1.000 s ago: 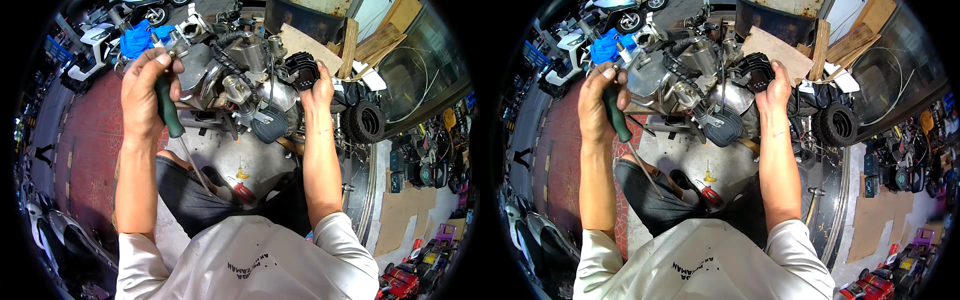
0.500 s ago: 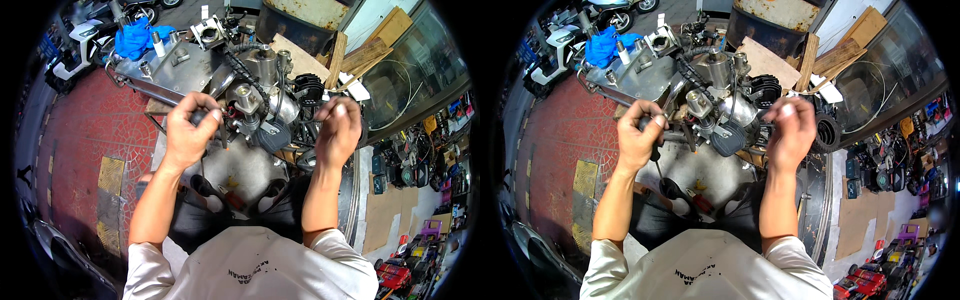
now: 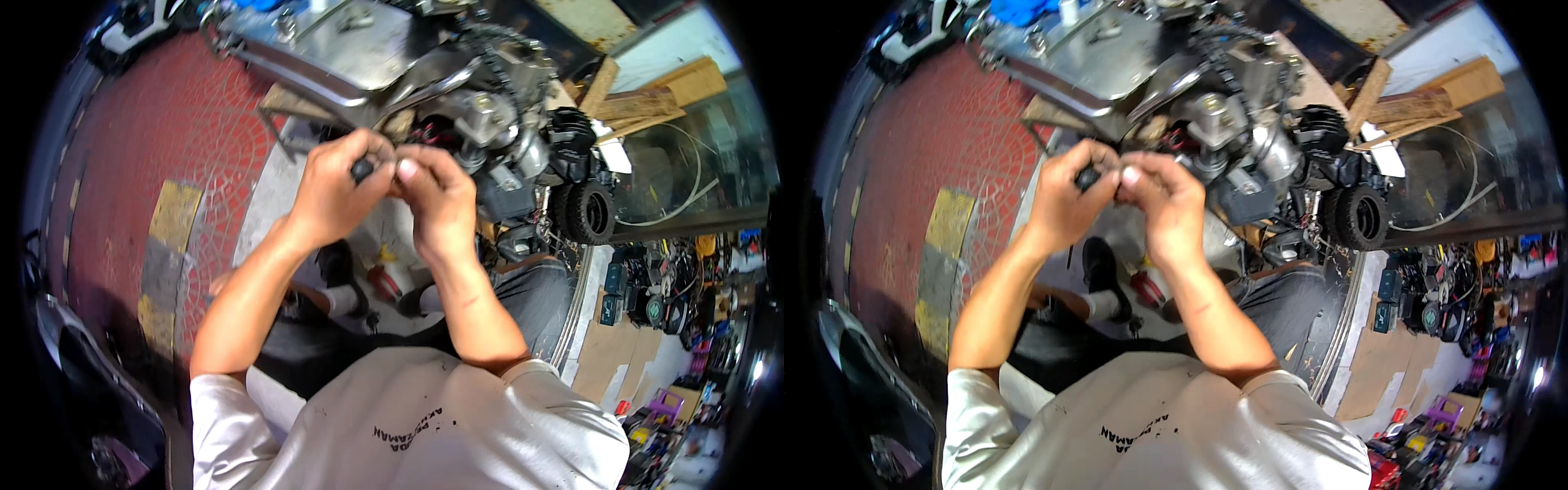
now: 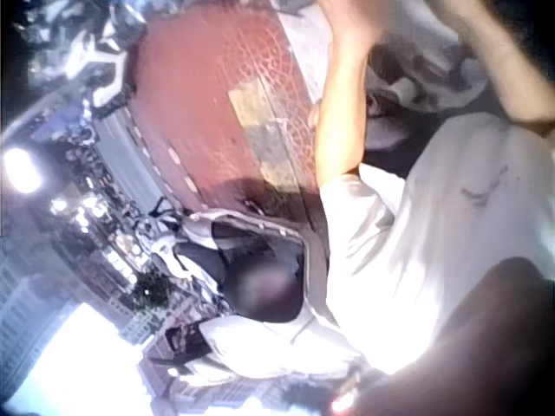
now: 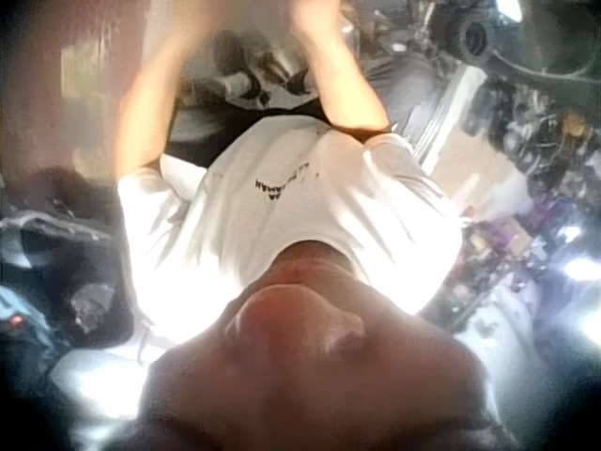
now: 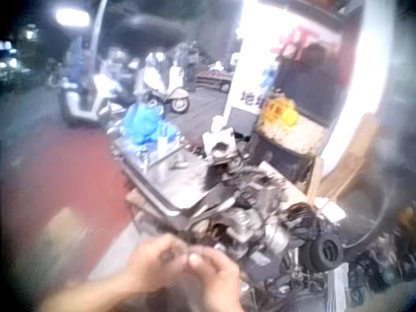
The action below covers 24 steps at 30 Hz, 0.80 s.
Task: The person works on a motorcycle engine, using a red-handled screwdriver to tighten bolts on the cylinder head and a green-handled screwdriver to adjust the spark plug cap. The person also manipulates the engine's cooling fins and wiring with their hands.
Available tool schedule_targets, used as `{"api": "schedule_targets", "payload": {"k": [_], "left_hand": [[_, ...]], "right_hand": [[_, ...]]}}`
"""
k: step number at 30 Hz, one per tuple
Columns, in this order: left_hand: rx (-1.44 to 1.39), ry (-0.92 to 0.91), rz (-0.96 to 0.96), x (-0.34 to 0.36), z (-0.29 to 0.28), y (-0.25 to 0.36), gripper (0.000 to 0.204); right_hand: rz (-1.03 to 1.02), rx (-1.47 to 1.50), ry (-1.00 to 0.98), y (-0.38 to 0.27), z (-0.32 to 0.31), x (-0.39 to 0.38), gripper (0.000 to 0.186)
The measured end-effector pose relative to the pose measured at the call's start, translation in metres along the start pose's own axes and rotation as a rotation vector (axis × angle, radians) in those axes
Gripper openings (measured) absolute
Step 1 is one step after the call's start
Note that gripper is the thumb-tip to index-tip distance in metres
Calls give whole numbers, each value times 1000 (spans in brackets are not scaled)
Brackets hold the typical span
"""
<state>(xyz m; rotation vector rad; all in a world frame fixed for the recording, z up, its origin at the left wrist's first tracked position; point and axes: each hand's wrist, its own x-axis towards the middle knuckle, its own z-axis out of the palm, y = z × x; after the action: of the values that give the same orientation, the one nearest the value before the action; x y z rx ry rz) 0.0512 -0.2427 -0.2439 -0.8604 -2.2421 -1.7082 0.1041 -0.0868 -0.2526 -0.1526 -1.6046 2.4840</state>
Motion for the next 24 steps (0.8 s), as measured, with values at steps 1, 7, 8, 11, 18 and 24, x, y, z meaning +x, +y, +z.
{"api": "schedule_targets", "payload": {"k": [1, 7, 8, 11, 18, 24], "left_hand": [[34, 18, -14, -2, -5, -7, 10], [50, 7, -186, 13, -33, -53, 16], [92, 12, -225, 18, -41, -60, 21], [290, 228, -239, 34, -67, -81, 22], [365, 460, -395, 33, -97, -109, 22], [177, 265, -548, 30, -67, -103, 14]], "right_hand": [[82, 71, 6, 7, 4, 7, 20], [179, 232, -45, 64, 22, 55, 20], [229, 265, -48, 80, 22, 61, 20], [316, 275, -81, 151, 11, 70, 19], [554, -781, 161, 408, -71, 100, 14], [467, -1110, 238, 474, -91, 111, 17]]}}
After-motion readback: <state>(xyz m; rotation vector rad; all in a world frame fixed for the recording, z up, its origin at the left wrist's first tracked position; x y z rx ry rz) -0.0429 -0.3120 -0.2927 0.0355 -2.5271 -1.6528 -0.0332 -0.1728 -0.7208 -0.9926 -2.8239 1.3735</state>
